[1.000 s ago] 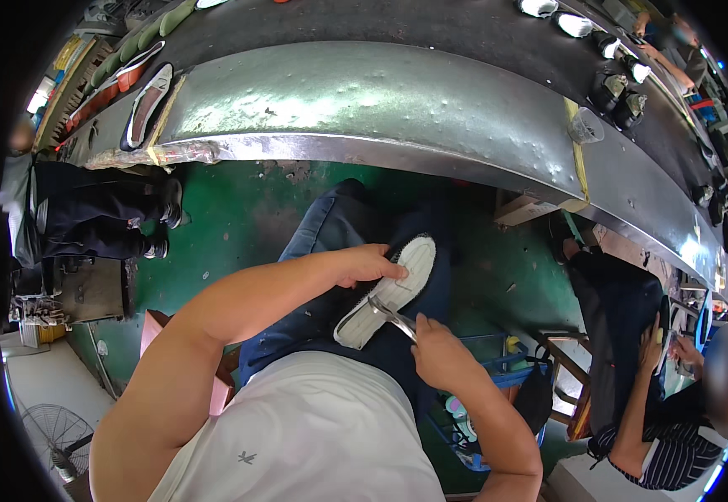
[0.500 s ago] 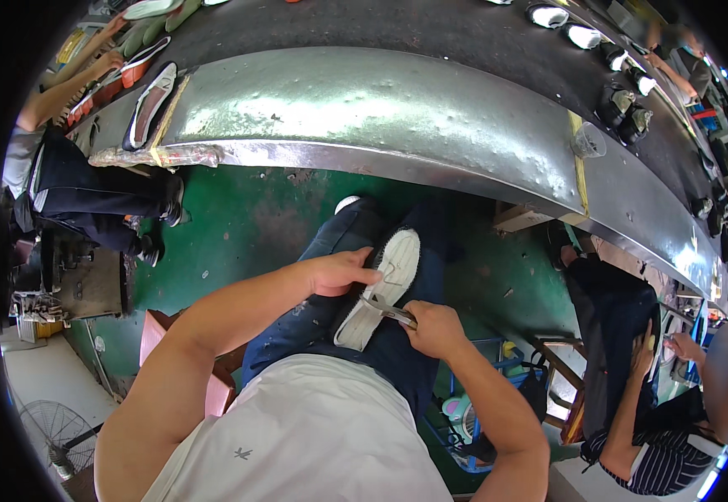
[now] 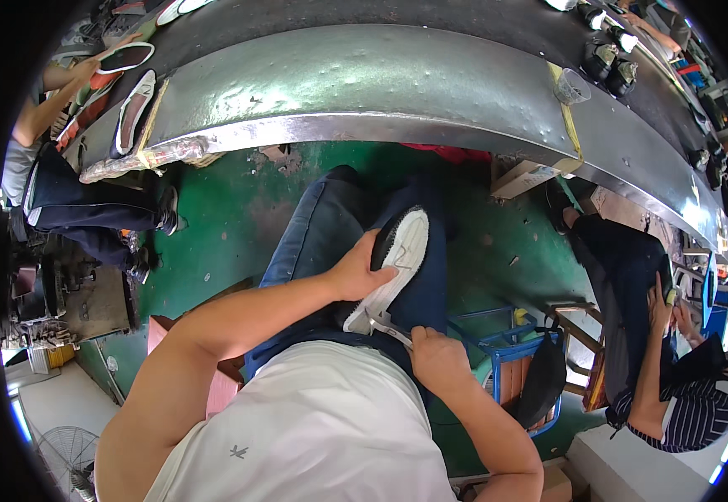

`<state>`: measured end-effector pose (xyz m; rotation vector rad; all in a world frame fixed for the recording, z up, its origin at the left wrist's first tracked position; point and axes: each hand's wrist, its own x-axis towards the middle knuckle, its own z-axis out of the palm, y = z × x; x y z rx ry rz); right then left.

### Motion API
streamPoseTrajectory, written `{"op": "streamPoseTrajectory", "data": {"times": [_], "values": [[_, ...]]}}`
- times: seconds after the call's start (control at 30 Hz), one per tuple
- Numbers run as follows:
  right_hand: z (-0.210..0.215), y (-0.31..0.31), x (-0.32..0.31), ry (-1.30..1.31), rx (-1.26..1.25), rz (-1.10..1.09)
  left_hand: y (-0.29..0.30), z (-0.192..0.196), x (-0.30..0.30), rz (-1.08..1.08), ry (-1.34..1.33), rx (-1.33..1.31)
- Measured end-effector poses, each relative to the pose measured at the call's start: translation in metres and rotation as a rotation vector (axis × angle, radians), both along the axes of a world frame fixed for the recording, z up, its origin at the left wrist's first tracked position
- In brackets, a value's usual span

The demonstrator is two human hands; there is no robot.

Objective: Trim and finish shoe components using pliers and other hand tools.

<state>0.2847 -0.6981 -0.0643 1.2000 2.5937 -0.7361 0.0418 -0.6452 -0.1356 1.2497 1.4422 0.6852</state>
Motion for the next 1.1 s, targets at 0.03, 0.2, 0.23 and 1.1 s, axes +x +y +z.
{"op": "streamPoseTrajectory", "data": {"times": [0.03, 0.2, 0.23, 1.1], "values": [[-0.002, 0.0, 0.001, 0.001, 0.004, -0.002, -0.005, -0.003, 0.004, 0.0, 0.107, 0.174], [-0.01, 0.014, 0.015, 0.001, -0.25, -0.047, -0.06, -0.011, -0.018, -0.181, 0.006, 0.209], [-0.008, 0.018, 0.02, -0.001, -0.252, -0.051, -0.071, -0.008, -0.023, -0.21, -0.136, 0.075], [-0.051, 0.079, 0.009, 0.774, -0.799, -0.831, 0.02, -0.001, -0.034, -0.004, 0.078, -0.154]]}}
